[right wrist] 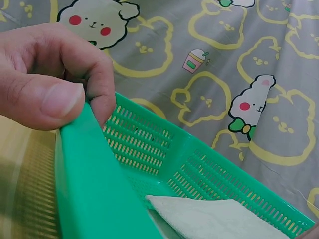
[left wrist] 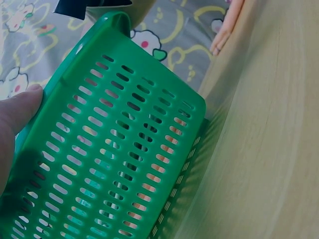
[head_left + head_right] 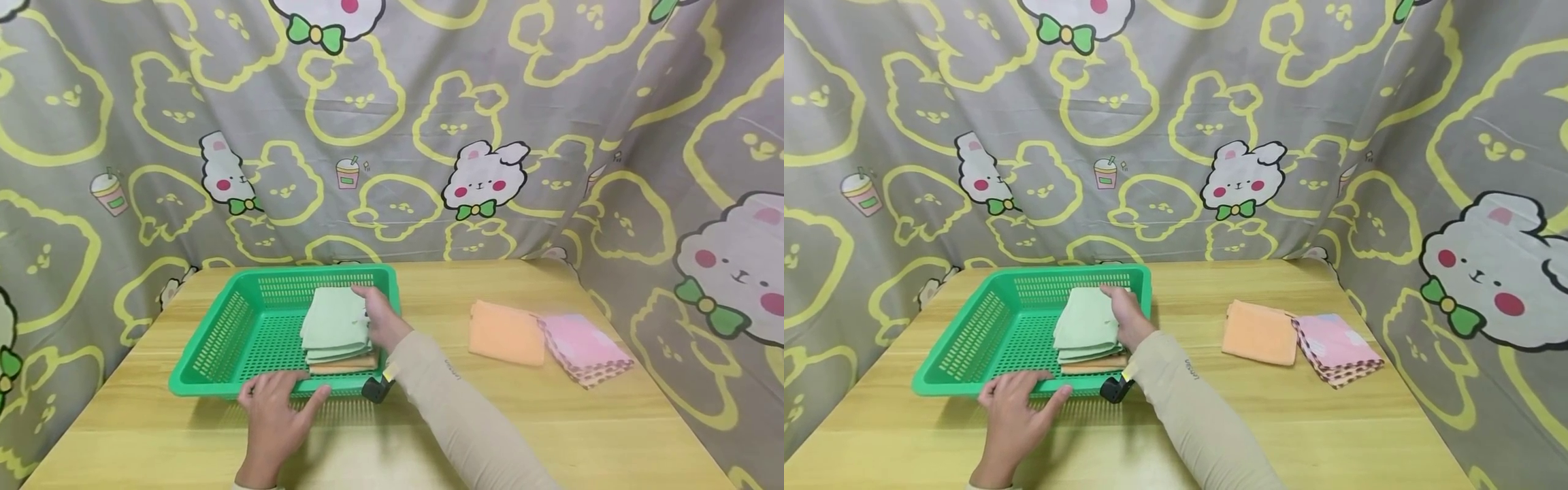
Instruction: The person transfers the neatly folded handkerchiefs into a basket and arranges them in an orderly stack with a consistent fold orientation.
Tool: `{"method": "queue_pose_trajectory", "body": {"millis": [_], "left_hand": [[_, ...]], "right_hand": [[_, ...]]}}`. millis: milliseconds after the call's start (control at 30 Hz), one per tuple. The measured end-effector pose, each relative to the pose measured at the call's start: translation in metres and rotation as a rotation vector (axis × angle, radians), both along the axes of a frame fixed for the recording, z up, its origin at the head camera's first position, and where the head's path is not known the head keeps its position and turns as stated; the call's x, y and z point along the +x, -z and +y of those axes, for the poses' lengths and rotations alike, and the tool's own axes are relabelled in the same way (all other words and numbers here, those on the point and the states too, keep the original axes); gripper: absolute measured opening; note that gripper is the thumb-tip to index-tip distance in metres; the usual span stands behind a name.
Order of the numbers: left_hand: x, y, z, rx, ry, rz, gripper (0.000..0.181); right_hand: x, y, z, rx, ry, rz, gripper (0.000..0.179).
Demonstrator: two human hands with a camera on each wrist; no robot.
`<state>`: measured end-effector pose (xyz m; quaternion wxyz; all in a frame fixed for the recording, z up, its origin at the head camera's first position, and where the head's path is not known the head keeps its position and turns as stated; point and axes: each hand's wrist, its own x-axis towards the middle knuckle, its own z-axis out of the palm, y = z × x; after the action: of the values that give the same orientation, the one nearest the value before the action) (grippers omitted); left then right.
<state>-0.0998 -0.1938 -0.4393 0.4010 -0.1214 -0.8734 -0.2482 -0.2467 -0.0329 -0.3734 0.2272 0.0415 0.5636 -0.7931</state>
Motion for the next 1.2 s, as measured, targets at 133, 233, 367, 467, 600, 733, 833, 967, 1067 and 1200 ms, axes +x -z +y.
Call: {"method": "queue_pose_trajectory", "body": {"millis": [133, 233, 367, 467, 600, 733, 833, 967, 1067, 1200], "left_hand": [[-0.0003, 0.0008, -0.0008, -0.001, -0.002, 0.006, 0.057], [-0.0003, 0.0015, -0.0010, 0.000, -0.001, 0.008, 0.057], [-0.0002, 0.0014, -0.0006, 0.001, 0.002, 0.013, 0.059], [-0.0001, 0.0009, -0.0005, 0.001, 0.005, 0.017, 0.059], [0.0000, 0.0002, -0.0005, -0.001, 0.007, 0.020, 0.058], [-0.0002, -0.0005, -0.0010, -0.004, 0.015, 0.026, 0.060], [-0.0003, -0.0009, -0.0012, -0.005, 0.021, 0.028, 0.060], [0.0001, -0.0010, -0.0007, -0.003, 0.023, 0.023, 0.058], [0.0003, -0.0014, -0.0001, 0.001, 0.026, 0.021, 0.057], [0.0002, -0.0024, 0.0008, 0.006, 0.024, 0.020, 0.058]], "right_hand": [[-0.0011, -0.0001, -0.0015, 0.006, 0.031, 0.013, 0.048], [-0.0013, -0.0002, -0.0014, 0.018, 0.051, 0.018, 0.050], [-0.0011, -0.0003, -0.0009, 0.012, 0.065, 0.025, 0.052], [-0.0014, 0.0001, -0.0011, -0.016, 0.076, 0.026, 0.052], [-0.0021, -0.0002, -0.0014, -0.044, 0.130, 0.014, 0.055], [-0.0029, -0.0003, -0.0012, -0.064, 0.198, 0.018, 0.059], [-0.0026, 0.0000, -0.0008, -0.085, 0.223, 0.032, 0.057], [-0.0017, 0.0003, -0.0001, -0.103, 0.227, 0.042, 0.057], [-0.0017, 0.0004, 0.0004, -0.099, 0.221, 0.040, 0.061], [-0.0024, 0.0000, 0.0006, -0.088, 0.209, 0.038, 0.065]]}}
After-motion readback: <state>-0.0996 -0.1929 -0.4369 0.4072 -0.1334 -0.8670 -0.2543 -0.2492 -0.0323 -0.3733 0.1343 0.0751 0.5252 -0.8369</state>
